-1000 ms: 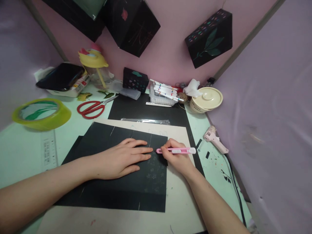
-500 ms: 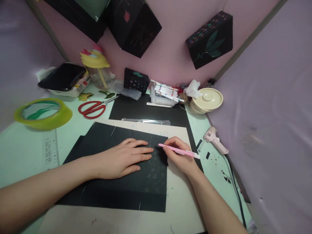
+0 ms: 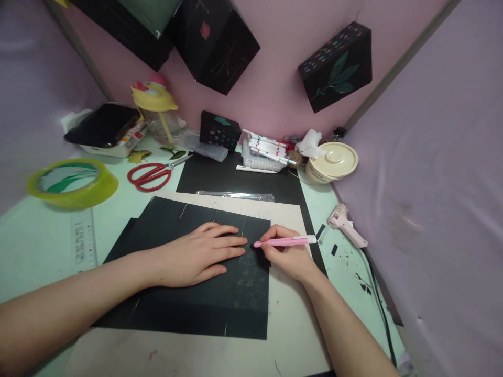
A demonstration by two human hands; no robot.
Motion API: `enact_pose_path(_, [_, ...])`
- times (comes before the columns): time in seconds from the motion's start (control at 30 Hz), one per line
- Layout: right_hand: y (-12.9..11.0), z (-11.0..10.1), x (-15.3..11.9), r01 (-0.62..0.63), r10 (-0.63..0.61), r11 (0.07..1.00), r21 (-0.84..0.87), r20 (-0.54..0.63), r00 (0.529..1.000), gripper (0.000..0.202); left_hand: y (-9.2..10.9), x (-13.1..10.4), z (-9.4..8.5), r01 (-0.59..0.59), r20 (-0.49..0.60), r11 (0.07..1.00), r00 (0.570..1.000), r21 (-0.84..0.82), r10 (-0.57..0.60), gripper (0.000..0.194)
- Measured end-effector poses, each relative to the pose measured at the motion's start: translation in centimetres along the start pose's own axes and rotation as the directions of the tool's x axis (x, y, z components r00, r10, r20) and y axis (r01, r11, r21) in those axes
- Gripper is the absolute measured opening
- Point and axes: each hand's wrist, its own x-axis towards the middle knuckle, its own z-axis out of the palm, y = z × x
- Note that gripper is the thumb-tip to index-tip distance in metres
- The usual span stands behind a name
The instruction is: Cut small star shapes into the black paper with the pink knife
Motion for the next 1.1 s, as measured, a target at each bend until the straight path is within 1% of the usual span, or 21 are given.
enact_pose_path(0.4, [0.09, 0.02, -0.06, -0.002, 0.002, 1.0, -0.016, 0.019, 1.0, 0.005, -0.03, 0.07, 0.0, 0.002, 0.008, 1.0, 1.0, -0.01, -0.002, 0.042])
enact_pose_path(0.7, [0.0, 0.29, 0.0, -0.007, 0.007, 0.999, 0.034, -0.005, 1.0, 0.004, -0.07, 0.05, 0.01, 0.004, 0.017, 1.0, 1.0, -0.008, -0.003, 0.042])
enact_pose_path(1.1, [0.19, 0.39, -0.06, -0.015, 0.016, 0.999, 0.036, -0.023, 1.0, 0.004, -0.07, -0.04, 0.06, -0.004, -0.008, 1.0, 1.0, -0.005, 0.004, 0.042])
